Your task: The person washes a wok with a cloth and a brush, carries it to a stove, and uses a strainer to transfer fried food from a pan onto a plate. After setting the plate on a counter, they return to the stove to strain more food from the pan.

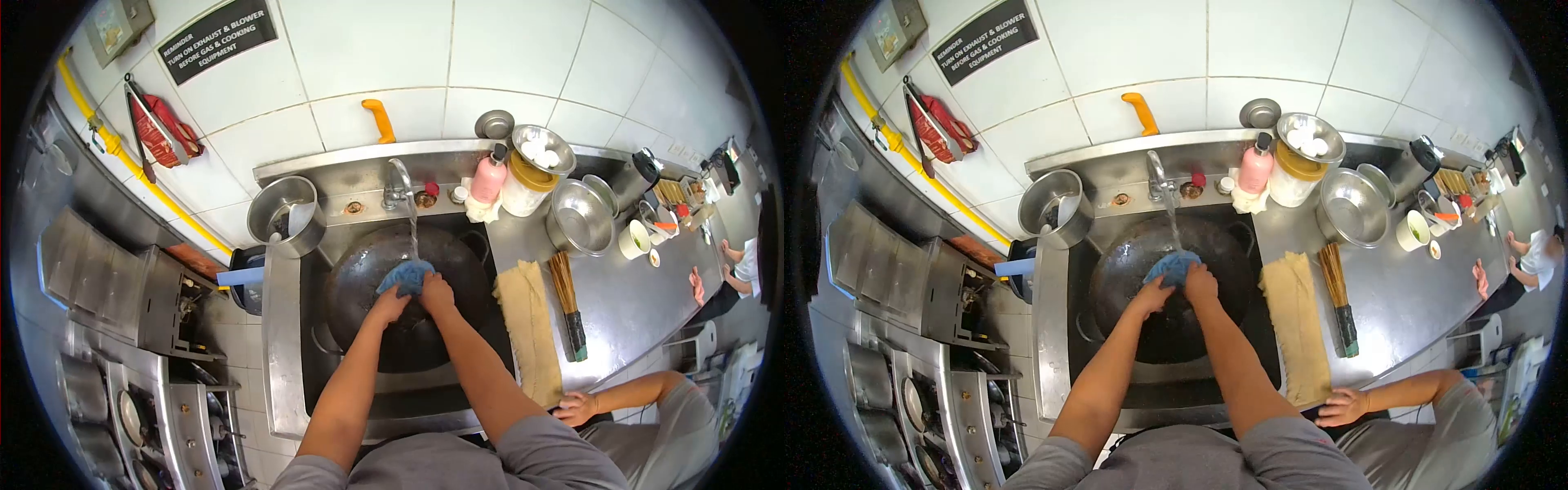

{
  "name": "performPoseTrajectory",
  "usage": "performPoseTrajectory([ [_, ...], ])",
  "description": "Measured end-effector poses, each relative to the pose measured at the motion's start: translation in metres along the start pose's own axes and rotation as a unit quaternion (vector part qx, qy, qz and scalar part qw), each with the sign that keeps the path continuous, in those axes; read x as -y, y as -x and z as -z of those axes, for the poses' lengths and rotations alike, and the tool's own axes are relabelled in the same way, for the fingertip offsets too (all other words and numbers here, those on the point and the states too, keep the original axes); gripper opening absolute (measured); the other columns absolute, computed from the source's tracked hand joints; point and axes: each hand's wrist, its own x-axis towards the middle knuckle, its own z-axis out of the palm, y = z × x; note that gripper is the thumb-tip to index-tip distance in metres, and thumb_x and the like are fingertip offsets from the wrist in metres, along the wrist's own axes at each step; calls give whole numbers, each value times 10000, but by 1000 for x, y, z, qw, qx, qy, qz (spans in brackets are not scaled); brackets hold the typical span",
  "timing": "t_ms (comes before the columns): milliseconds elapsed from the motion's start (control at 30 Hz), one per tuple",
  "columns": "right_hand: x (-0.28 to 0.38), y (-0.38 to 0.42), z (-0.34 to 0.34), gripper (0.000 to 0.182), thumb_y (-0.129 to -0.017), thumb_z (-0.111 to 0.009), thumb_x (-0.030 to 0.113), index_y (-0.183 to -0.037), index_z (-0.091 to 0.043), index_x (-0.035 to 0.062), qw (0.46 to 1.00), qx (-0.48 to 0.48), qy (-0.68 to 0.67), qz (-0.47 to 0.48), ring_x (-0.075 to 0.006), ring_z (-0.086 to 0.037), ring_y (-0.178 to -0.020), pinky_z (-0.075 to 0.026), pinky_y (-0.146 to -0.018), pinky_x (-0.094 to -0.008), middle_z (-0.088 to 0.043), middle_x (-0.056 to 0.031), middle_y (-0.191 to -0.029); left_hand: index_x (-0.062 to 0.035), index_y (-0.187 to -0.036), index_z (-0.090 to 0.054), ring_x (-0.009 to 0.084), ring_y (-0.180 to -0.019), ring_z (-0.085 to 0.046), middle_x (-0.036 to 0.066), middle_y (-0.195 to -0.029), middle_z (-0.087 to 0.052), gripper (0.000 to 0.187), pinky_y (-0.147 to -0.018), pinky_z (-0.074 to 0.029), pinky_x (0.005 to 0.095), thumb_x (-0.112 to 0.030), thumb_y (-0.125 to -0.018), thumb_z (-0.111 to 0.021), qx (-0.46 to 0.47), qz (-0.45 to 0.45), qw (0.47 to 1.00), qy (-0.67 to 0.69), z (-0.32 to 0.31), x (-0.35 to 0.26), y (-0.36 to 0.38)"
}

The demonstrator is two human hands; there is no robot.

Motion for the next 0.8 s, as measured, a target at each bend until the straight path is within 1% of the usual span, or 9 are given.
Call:
performPoseTrajectory([
  [100, -3, -17, 4, 403, -688, -661, 233, -1047, -624, 52, 992, -3, -126, 29, -337, -584, -980, -482, -816, -407, -610, -179, -979, -124, -1367, -368, 310, -976, -566, 193, -1157, -522, 675, -802, -502, 433, -484, -839, -586, -24, 164, 933, 319, 26, -44, 43],
  [233, 46, 0, 63, 437, -670, -663, 225, -1063, -604, 44, 909, -74, -376, 162, -344, -584, -970, -465, -840, -396, -606, -183, -1019, -118, -1337, -405, 330, -940, -575, 202, -1103, -549, 674, -794, -508, 406, -546, -838, -552, 24, 194, 834, 516, 53, -60, 46],
  [300, 88, 36, 80, 472, -650, -684, 233, -1068, -593, 36, 881, -31, -437, 179, -343, -576, -986, -453, -861, -391, -607, -173, -1019, -29, -1236, -467, 376, -930, -576, 249, -1131, -527, 548, -780, -521, 402, -457, -897, -508, 125, 68, 724, 675, 49, -29, 4],
  [400, 126, 82, 73, 498, -642, -701, 245, -1085, -586, 49, 907, -68, -294, 295, -350, -568, -1004, -445, -880, -391, -608, -160, -1038, -74, -1136, -531, 257, -863, -599, 189, -1039, -583, 362, -738, -528, 351, -356, -909, -530, 118, -72, 729, 670, 52, -38, 31],
  [533, 104, 59, 50, 360, -659, -693, 227, -941, -639, 10, 920, -81, -365, 115, -348, -608, -917, -462, -816, -397, -635, -197, -965, -68, -1010, -604, 154, -762, -587, 95, -951, -625, 225, -669, -499, 286, -258, -897, -561, 16, -42, 715, 698, 35, -56, 27],
  [567, 93, 42, 50, 331, -681, -677, 234, -918, -645, 5, 904, -60, -422, 36, -348, -617, -897, -463, -809, -398, -641, -203, -928, -30, -952, -612, 172, -764, -590, 83, -894, -625, 290, -678, -490, 313, -309, -909, -545, -106, -26, 872, 478, 32, -56, 12],
  [600, 82, 28, 50, 307, -704, -661, 240, -894, -651, 0, 879, -36, -474, -43, -349, -626, -877, -464, -802, -399, -647, -208, -891, -30, -952, -612, 172, -764, -590, 83, -894, -625, 290, -678, -490, 313, -309, -909, -545, -107, -24, 871, 479, 24, -63, 14],
  [733, 74, 10, 50, 296, -752, -625, 260, -923, -658, 20, 873, -28, -470, -127, -340, -635, -878, -462, -803, -400, -653, -210, -874, -60, -860, -604, 212, -702, -592, 62, -767, -613, 371, -654, -479, 384, -406, -926, -489, -122, 95, 737, 658, 21, -90, 28],
  [800, 101, 33, 50, 303, -776, -604, 272, -950, -662, 31, 904, -19, -423, -66, -365, -621, -908, -460, -798, -407, -649, -220, -903, -78, -808, -577, 213, -671, -572, 59, -743, -590, 403, -647, -479, 375, -444, -928, -462, 71, -110, 696, 706, 27, -20, -20],
])
